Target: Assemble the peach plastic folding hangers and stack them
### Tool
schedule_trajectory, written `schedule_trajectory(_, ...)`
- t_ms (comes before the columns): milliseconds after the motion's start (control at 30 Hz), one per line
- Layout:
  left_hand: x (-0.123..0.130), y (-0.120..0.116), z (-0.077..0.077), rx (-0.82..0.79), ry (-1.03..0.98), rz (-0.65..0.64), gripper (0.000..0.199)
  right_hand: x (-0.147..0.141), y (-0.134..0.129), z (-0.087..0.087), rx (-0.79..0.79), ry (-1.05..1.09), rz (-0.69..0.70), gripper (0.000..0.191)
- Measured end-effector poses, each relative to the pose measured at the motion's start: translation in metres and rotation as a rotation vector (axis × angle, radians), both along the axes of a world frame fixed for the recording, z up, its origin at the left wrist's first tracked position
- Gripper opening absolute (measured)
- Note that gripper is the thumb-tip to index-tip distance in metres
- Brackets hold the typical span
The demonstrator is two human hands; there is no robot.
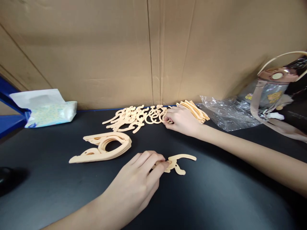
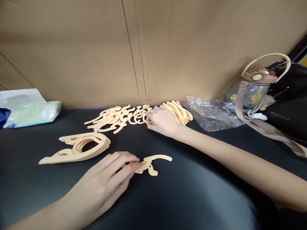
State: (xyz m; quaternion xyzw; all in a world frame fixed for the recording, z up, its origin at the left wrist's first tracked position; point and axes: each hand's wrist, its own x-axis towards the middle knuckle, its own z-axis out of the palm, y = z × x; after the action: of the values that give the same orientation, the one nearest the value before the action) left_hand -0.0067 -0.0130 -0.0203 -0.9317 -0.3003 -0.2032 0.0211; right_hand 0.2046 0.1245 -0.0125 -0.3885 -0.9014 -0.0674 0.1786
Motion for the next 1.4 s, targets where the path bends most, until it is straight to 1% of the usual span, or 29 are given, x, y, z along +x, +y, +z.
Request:
schedule_trajectory(100,-0.001,0.001,-0.002,-0.071,-0.039,-0.007,0.028,-0.001,0.001,0.003,-0.019,0.046,-0.018,0.014)
schedule_trajectory(233,-0.001,0.001,-0.002,-0.089,-0.053,-0.02,0.025,0.0,0.0,0.014,-0.031,0.099,-0.025,0.013)
schedule_trajectory(333,0.0,0.001,-0.001,-0.06,-0.079,0.035,0.022,0.001,-0.01,0.025,-0.048,0.134,-0.002,0.01)
schedule_trajectory(400,0.001,0.0,-0.001,-0.022,-0.08,0.079,0.019,0.002,-0.022,0.031,-0.085,0.144,0.054,0.008)
schedule_trajectory(433,0.001,0.0,-0.001,-0.001,-0.076,0.096,0.019,0.004,-0.03,0.034,-0.115,0.146,0.096,0.007)
schedule_trajectory(467,0.001,0.0,-0.001,0.019,-0.07,0.109,0.019,0.006,-0.038,0.035,-0.173,0.155,0.159,0.007)
schedule_trajectory(533,0.001,0.0,-0.001,0.05,-0.056,0.132,0.019,0.011,-0.055,0.034,-0.298,0.161,0.233,0.009)
schedule_trajectory(633,0.001,0.0,-0.001,0.092,-0.029,0.174,0.018,0.021,-0.078,0.028,-0.497,0.17,0.246,0.011)
schedule_trajectory(733,0.002,0.002,0.0,0.131,-0.011,0.213,0.015,0.027,-0.095,0.021,-0.599,0.209,0.251,0.013)
schedule_trajectory(800,0.002,0.002,0.0,0.159,-0.023,0.228,0.011,0.028,-0.102,0.017,-0.613,0.217,0.263,0.014)
schedule_trajectory(833,0.002,0.003,0.0,0.173,-0.026,0.23,0.013,0.027,-0.105,0.016,-0.614,0.214,0.271,0.014)
schedule_trajectory(967,0.003,0.004,0.0,0.203,0.036,0.191,0.037,0.024,-0.106,0.012,-0.579,0.211,0.318,0.015)
schedule_trajectory(1033,0.003,0.004,0.0,0.197,0.078,0.159,0.043,0.023,-0.104,0.009,-0.553,0.225,0.331,0.015)
schedule_trajectory(1133,0.003,0.005,-0.001,0.212,0.103,0.118,0.047,0.023,-0.102,0.005,-0.494,0.241,0.347,0.014)
schedule_trajectory(1233,0.003,0.005,0.0,0.223,0.099,0.113,0.051,0.023,-0.102,-0.001,-0.443,0.257,0.365,0.012)
schedule_trajectory(1333,0.003,0.005,0.001,0.239,0.123,0.106,0.052,0.022,-0.105,-0.003,-0.457,0.256,0.379,0.012)
schedule_trajectory(1400,0.003,0.005,0.001,0.244,0.149,0.095,0.049,0.023,-0.105,-0.003,-0.475,0.241,0.378,0.013)
